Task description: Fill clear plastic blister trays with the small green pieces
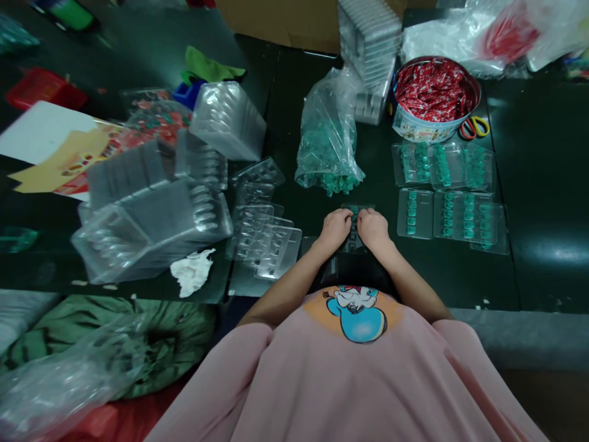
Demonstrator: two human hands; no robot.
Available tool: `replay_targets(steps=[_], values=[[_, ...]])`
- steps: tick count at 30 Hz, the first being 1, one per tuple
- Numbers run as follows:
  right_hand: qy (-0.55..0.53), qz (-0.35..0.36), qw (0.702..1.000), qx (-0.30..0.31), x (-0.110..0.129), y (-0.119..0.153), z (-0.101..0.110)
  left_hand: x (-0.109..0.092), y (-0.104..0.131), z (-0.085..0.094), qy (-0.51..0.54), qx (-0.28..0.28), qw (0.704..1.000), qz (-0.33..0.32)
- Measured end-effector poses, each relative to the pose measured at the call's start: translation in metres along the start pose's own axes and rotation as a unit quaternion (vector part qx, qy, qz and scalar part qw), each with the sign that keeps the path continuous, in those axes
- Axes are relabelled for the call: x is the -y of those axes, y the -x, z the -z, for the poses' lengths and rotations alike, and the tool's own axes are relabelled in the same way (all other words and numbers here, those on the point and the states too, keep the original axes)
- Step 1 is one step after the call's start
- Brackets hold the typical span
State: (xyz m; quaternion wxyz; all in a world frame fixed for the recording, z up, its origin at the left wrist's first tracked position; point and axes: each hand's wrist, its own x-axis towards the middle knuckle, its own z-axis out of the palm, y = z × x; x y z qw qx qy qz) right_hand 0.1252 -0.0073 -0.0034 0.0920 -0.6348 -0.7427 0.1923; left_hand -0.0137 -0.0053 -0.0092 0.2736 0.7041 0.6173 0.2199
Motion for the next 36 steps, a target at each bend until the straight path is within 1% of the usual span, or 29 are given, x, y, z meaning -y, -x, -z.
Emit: replay_targets(steps=[4, 8, 11, 14, 18, 22, 25, 27, 28, 30, 31, 32, 34, 36], values=[[-0.032, 0.012, 0.999, 0.010, -0.006, 0.003, 0.008, -0.001, 0.004, 0.008, -0.050, 0.024, 0.998, -0.033], [-0.085, 0.028, 0.996, -0.014, -0.016, 0.006, 0.015, -0.004, 0.005, 0.014, -0.048, 0.028, 0.997, -0.056], [-0.097, 0.028, 0.994, -0.029, -0.023, 0.005, 0.013, -0.003, 0.002, 0.012, -0.025, 0.046, 0.996, -0.074], [-0.095, 0.028, 0.995, -0.030, -0.026, 0.003, 0.010, 0.000, -0.003, 0.008, -0.008, 0.057, 0.996, -0.072], [-0.093, 0.033, 0.995, -0.031, -0.023, 0.001, 0.009, 0.004, -0.008, 0.006, 0.016, 0.057, 0.996, -0.064], [-0.111, 0.066, 0.991, -0.029, -0.014, 0.001, 0.006, 0.001, -0.006, 0.006, 0.026, 0.054, 0.996, -0.070], [-0.121, 0.064, 0.990, -0.026, -0.011, 0.001, 0.002, 0.002, -0.004, 0.009, 0.036, 0.057, 0.995, -0.078], [-0.134, 0.062, 0.989, -0.024, -0.013, 0.000, 0.001, 0.007, -0.007, 0.015, 0.044, 0.038, 0.996, -0.063], [-0.141, 0.062, 0.988, -0.023, -0.014, 0.000, 0.001, 0.011, -0.011, 0.020, 0.041, 0.015, 0.998, -0.048], [-0.156, 0.063, 0.985, -0.027, -0.017, 0.000, 0.003, 0.021, -0.022, 0.031, 0.015, -0.052, 0.998, -0.016], [-0.161, 0.064, 0.984, -0.032, -0.018, 0.000, 0.003, 0.027, -0.028, 0.036, -0.006, -0.080, 0.997, -0.008], [-0.165, 0.064, 0.984, -0.038, -0.018, 0.001, 0.004, 0.032, -0.035, 0.040, -0.025, -0.095, 0.995, -0.008], [-0.170, 0.068, 0.982, -0.048, -0.018, 0.002, 0.006, 0.040, -0.046, 0.047, -0.061, -0.091, 0.994, -0.009], [-0.179, 0.076, 0.979, -0.058, -0.017, 0.003, 0.007, 0.044, -0.051, 0.048, -0.088, -0.069, 0.994, -0.003]])
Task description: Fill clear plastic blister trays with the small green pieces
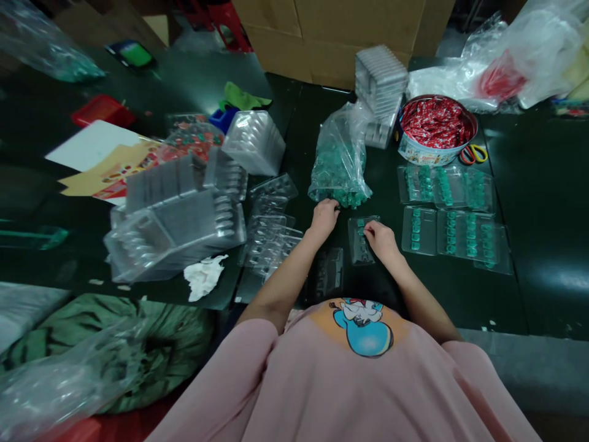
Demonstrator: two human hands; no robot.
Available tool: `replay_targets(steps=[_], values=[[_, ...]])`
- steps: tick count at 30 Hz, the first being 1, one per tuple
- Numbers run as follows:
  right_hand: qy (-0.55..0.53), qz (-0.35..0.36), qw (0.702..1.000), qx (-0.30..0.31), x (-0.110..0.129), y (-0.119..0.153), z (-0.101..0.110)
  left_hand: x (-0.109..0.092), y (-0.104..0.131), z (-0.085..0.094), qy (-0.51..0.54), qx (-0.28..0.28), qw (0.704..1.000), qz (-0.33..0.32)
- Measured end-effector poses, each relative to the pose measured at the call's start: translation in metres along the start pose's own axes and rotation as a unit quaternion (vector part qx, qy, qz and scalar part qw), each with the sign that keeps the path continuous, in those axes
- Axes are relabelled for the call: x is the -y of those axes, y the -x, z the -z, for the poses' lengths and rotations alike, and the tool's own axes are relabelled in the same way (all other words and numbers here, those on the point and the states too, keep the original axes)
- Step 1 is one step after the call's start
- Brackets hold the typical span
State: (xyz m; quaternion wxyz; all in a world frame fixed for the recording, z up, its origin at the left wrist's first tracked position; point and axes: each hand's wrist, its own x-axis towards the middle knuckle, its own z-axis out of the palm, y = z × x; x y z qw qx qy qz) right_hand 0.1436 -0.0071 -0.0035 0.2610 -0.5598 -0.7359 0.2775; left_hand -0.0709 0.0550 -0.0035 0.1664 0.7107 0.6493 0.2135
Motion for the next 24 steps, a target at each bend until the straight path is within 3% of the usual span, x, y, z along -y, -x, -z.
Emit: replay_targets(steps=[3, 6, 9, 14, 18, 21, 24], values=[[-0.027, 0.015, 0.999, -0.017, 0.001, 0.000, 0.003, 0.000, 0.005, -0.002, -0.010, 0.010, 1.000, 0.020], [-0.067, 0.029, 0.997, -0.027, 0.003, -0.002, 0.005, -0.002, 0.018, -0.004, 0.038, -0.009, 0.998, 0.057], [-0.092, 0.046, 0.994, -0.034, 0.006, -0.007, 0.004, -0.003, 0.027, -0.006, 0.067, -0.032, 0.996, 0.052], [-0.079, 0.067, 0.994, -0.037, 0.011, -0.013, -0.003, -0.005, 0.016, -0.011, 0.065, -0.014, 0.998, -0.007], [-0.091, 0.063, 0.993, -0.041, 0.009, -0.010, -0.002, -0.005, 0.009, -0.013, 0.109, -0.019, 0.994, 0.015], [-0.130, 0.046, 0.989, -0.049, 0.010, -0.008, 0.002, -0.011, 0.018, -0.012, 0.258, -0.043, 0.962, 0.081], [-0.182, 0.026, 0.981, -0.058, 0.016, -0.010, 0.004, -0.026, 0.035, -0.009, 0.427, -0.016, 0.896, 0.124]])
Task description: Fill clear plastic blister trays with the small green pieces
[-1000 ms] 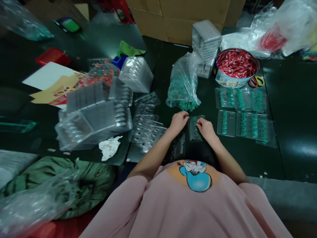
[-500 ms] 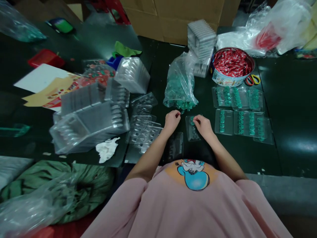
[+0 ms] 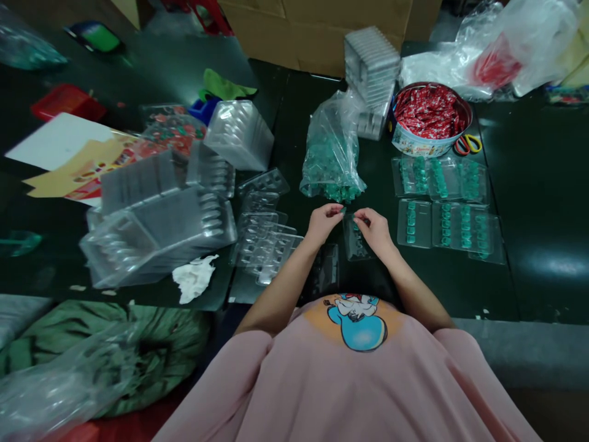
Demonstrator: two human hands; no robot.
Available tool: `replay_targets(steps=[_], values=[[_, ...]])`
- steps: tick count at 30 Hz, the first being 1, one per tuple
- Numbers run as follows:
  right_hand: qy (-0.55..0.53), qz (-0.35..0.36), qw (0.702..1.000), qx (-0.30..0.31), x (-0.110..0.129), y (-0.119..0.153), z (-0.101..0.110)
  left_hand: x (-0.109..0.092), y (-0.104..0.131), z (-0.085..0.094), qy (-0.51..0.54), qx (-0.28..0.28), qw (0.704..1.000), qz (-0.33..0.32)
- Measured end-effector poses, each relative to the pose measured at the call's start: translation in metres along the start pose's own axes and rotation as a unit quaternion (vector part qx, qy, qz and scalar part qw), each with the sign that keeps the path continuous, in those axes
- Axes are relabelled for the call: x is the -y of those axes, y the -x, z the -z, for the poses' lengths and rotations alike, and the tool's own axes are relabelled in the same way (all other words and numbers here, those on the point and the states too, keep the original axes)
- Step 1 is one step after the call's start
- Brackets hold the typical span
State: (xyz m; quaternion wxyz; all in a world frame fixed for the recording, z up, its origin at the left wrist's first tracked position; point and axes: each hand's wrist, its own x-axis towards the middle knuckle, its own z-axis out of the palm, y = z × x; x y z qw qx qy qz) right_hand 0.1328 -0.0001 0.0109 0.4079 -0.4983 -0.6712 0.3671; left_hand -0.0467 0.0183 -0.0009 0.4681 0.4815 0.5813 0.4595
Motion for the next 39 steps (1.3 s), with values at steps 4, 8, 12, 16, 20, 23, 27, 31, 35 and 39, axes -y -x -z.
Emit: replay_targets(steps=[4, 8, 12, 16, 20, 23, 27, 31, 35, 39], values=[[-0.086, -0.054, 0.995, 0.005, 0.003, -0.005, -0.007, -0.012, 0.022, -0.011, 0.065, 0.033, 0.997, 0.030], [-0.144, -0.114, 0.983, -0.008, 0.000, -0.005, -0.008, -0.017, 0.030, -0.018, 0.031, 0.028, 0.999, 0.018], [-0.100, -0.116, 0.988, -0.037, 0.004, -0.003, -0.004, -0.018, 0.032, -0.026, -0.038, 0.007, 0.999, -0.006], [-0.068, -0.110, 0.991, -0.036, 0.006, -0.003, -0.003, -0.017, 0.033, -0.030, -0.114, -0.005, 0.992, -0.045], [-0.131, -0.136, 0.982, -0.012, 0.002, -0.005, -0.001, -0.017, 0.032, -0.026, -0.139, -0.003, 0.989, -0.059], [-0.240, -0.178, 0.954, 0.005, 0.000, -0.004, 0.005, -0.025, 0.033, -0.019, -0.131, 0.035, 0.985, -0.110], [-0.294, -0.204, 0.933, 0.024, 0.001, -0.003, 0.013, -0.041, 0.038, -0.011, -0.118, 0.146, 0.963, -0.194], [-0.320, -0.239, 0.915, 0.053, 0.004, 0.000, 0.017, -0.047, 0.038, -0.007, -0.111, 0.206, 0.955, -0.184], [-0.378, -0.282, 0.878, 0.080, 0.005, 0.002, 0.020, -0.044, 0.036, -0.004, -0.106, 0.208, 0.957, -0.174], [-0.388, -0.261, 0.879, 0.092, 0.006, 0.005, 0.021, -0.037, 0.036, -0.007, -0.044, 0.182, 0.972, -0.139]])
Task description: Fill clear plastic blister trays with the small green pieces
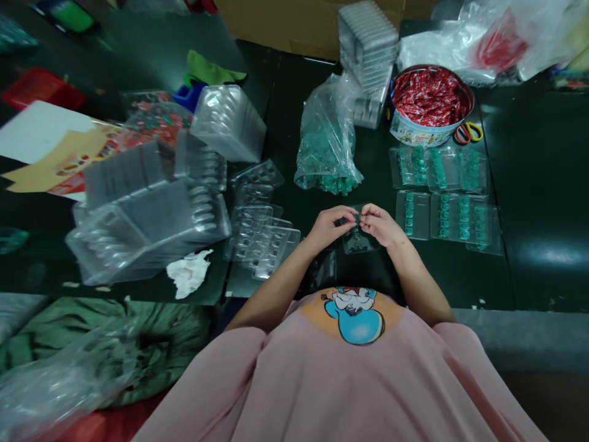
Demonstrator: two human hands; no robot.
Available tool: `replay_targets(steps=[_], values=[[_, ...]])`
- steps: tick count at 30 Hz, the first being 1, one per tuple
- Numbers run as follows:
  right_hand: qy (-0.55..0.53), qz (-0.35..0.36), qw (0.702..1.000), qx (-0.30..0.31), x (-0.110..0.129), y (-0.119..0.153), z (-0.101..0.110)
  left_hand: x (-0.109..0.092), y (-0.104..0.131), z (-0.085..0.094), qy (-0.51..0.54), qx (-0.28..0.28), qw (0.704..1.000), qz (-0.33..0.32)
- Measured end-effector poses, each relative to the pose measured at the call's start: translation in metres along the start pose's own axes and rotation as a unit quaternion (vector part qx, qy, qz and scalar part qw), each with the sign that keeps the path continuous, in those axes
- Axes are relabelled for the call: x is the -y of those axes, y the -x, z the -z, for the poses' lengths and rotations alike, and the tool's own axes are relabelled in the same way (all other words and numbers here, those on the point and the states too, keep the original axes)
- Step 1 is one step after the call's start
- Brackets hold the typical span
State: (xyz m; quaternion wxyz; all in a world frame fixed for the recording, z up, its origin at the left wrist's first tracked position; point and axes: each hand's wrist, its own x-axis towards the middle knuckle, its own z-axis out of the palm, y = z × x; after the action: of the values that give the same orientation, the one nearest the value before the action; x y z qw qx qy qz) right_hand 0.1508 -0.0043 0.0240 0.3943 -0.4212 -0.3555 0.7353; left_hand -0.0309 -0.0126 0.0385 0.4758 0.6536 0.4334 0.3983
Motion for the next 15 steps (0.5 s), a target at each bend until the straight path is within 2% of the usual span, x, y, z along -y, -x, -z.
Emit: replay_targets(steps=[4, 8, 12, 15], values=[[0.124, 0.114, 0.986, 0.018, -0.001, 0.004, 0.002, 0.009, 0.001, -0.009, 0.112, -0.066, 0.990, 0.062], [0.274, 0.210, 0.939, 0.008, -0.001, 0.008, 0.003, 0.014, -0.001, -0.015, 0.170, -0.123, 0.973, 0.097], [0.317, 0.245, 0.916, 0.004, -0.002, 0.009, -0.001, 0.016, -0.004, -0.019, 0.252, -0.174, 0.939, 0.155], [0.326, 0.248, 0.912, -0.006, -0.005, 0.008, -0.005, 0.019, -0.003, -0.022, 0.298, -0.165, 0.913, 0.226]])
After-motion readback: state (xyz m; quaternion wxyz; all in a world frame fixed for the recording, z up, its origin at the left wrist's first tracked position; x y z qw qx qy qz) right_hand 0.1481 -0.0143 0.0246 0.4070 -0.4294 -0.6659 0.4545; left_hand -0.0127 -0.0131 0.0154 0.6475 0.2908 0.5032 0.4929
